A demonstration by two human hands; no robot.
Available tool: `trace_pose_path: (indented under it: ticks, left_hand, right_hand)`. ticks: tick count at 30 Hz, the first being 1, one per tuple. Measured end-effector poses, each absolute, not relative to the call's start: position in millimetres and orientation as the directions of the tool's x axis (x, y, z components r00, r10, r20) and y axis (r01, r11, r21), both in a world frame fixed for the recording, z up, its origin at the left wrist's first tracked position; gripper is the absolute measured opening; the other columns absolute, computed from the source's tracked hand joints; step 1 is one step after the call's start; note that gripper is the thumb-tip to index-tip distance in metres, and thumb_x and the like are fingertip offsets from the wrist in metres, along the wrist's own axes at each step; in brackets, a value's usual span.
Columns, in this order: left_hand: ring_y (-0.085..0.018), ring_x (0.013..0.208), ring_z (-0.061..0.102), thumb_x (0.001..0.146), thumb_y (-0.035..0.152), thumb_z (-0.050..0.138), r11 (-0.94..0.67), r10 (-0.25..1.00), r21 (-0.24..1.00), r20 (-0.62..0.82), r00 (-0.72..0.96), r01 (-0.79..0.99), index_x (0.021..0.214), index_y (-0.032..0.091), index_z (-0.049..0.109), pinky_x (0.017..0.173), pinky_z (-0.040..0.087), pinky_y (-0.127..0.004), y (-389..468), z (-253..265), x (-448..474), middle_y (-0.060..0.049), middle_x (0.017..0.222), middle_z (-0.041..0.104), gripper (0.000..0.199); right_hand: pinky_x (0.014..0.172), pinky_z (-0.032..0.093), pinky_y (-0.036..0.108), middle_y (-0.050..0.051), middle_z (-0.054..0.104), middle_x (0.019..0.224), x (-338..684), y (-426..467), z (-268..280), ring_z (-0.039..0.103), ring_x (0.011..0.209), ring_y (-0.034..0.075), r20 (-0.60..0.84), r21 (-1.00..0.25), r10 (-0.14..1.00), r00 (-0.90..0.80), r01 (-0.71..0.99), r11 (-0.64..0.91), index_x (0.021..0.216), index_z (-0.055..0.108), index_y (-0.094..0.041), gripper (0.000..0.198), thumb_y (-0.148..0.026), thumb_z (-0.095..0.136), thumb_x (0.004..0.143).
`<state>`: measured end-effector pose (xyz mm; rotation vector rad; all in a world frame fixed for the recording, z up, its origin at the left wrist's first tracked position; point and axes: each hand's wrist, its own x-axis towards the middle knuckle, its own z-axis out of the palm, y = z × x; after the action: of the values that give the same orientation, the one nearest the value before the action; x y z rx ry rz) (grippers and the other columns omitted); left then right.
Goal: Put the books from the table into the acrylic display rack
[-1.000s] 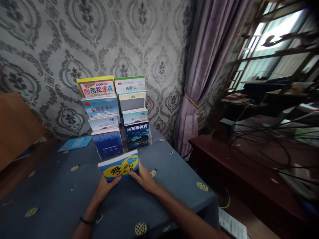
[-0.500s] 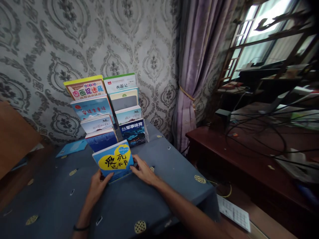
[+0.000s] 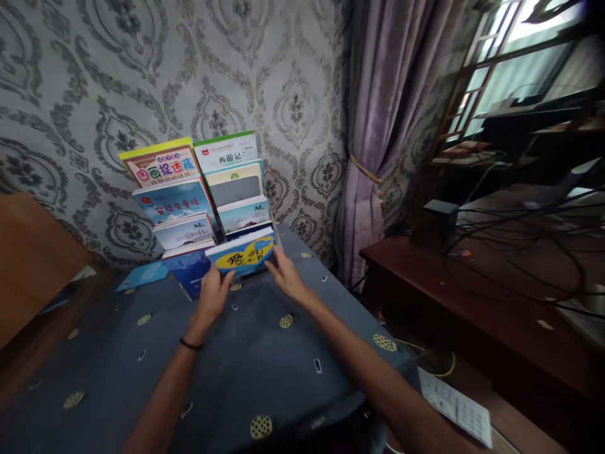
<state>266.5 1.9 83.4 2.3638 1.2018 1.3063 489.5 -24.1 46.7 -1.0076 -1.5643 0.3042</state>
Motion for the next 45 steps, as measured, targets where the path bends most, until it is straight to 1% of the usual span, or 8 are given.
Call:
trace_pose_path:
  ticks: [4, 9, 13, 18, 26, 33, 38, 45]
  left_hand:
    - [-0.027, 0.107, 0.07, 0.091, 0.026, 0.058, -0.702, 0.672, 0.442, 0.671, 0.314, 0.558, 0.119, 0.016, 0.054, 0.09, 0.056, -0.04, 20, 103, 287, -0.014, 0.116, 0.073, 0.029]
    - [-0.026, 0.107, 0.07, 0.092, 0.02, 0.058, -0.677, 0.699, 0.455, 0.643, 0.313, 0.578, 0.119, 0.017, 0.055, 0.091, 0.056, -0.038, 25, 105, 298, -0.012, 0.116, 0.074, 0.027]
    - [-0.025, 0.11, 0.069, 0.093, 0.02, 0.057, -0.601, 0.766, 0.48, 0.575, 0.288, 0.639, 0.12, 0.017, 0.055, 0.095, 0.055, -0.038, 23, 102, 303, -0.011, 0.118, 0.073, 0.027]
    - [-0.025, 0.111, 0.068, 0.093, 0.018, 0.056, -0.592, 0.778, 0.476, 0.549, 0.306, 0.65, 0.121, 0.018, 0.055, 0.096, 0.055, -0.037, 24, 101, 307, -0.01, 0.119, 0.073, 0.028]
    - [-0.028, 0.114, 0.067, 0.094, 0.02, 0.056, -0.555, 0.813, 0.518, 0.504, 0.291, 0.651, 0.133, 0.013, 0.048, 0.097, 0.054, -0.039, 33, 84, 310, -0.016, 0.123, 0.07, 0.041]
    - [-0.031, 0.116, 0.066, 0.094, 0.023, 0.055, -0.488, 0.834, 0.46, 0.497, 0.24, 0.742, 0.139, 0.009, 0.041, 0.096, 0.054, -0.042, 39, 75, 316, -0.019, 0.118, 0.071, 0.049]
    - [-0.033, 0.102, 0.071, 0.098, 0.03, 0.049, -0.37, 0.884, 0.379, 0.426, 0.195, 0.848, 0.132, 0.004, 0.043, 0.085, 0.055, -0.039, 34, 81, 322, -0.023, 0.103, 0.073, 0.042]
    - [-0.032, 0.096, 0.073, 0.101, 0.026, 0.044, -0.298, 0.912, 0.346, 0.378, 0.159, 0.89, 0.118, 0.014, 0.045, 0.078, 0.054, -0.037, 28, 98, 327, -0.019, 0.1, 0.074, 0.021]
  right_hand:
    - [0.085, 0.053, 0.04, 0.009, 0.064, 0.108, 508, 3, 58, 0.061, 0.094, 0.023, 0.737, -0.636, 0.668, 0.104, 0.44, 0.634, 0.124, 0.047, -0.022, 0.031, -0.03, 0.047, 0.094]
    - [0.087, 0.053, 0.039, 0.01, 0.064, 0.111, 517, 16, 57, 0.061, 0.099, 0.023, 0.727, -0.647, 0.68, 0.093, 0.423, 0.634, 0.124, 0.047, -0.022, 0.031, -0.03, 0.047, 0.094]
    - [0.089, 0.052, 0.038, 0.01, 0.065, 0.112, 519, 17, 52, 0.061, 0.099, 0.023, 0.684, -0.68, 0.722, 0.103, 0.451, 0.579, 0.124, 0.047, -0.021, 0.031, -0.027, 0.046, 0.094]
    - [0.09, 0.051, 0.037, 0.01, 0.065, 0.114, 520, 20, 46, 0.061, 0.102, 0.023, 0.664, -0.7, 0.74, 0.11, 0.44, 0.562, 0.123, 0.048, -0.021, 0.03, -0.025, 0.046, 0.094]
    - [0.089, 0.051, 0.037, 0.012, 0.064, 0.114, 526, 22, 34, 0.06, 0.1, 0.023, 0.672, -0.676, 0.735, 0.094, 0.485, 0.555, 0.124, 0.048, -0.019, 0.031, -0.027, 0.045, 0.093]
    - [0.095, 0.049, 0.041, 0.012, 0.063, 0.12, 529, 23, 26, 0.058, 0.109, 0.026, 0.646, -0.657, 0.757, 0.098, 0.576, 0.487, 0.127, 0.052, -0.02, 0.034, -0.026, 0.046, 0.093]
    - [0.1, 0.047, 0.043, 0.014, 0.061, 0.123, 528, 25, 24, 0.057, 0.112, 0.027, 0.643, -0.631, 0.759, 0.098, 0.628, 0.454, 0.134, 0.05, -0.018, 0.04, -0.023, 0.042, 0.094]
    - [0.102, 0.046, 0.043, 0.015, 0.062, 0.124, 529, 28, 21, 0.057, 0.114, 0.028, 0.625, -0.637, 0.769, 0.137, 0.659, 0.4, 0.14, 0.049, -0.019, 0.045, -0.027, 0.041, 0.097]
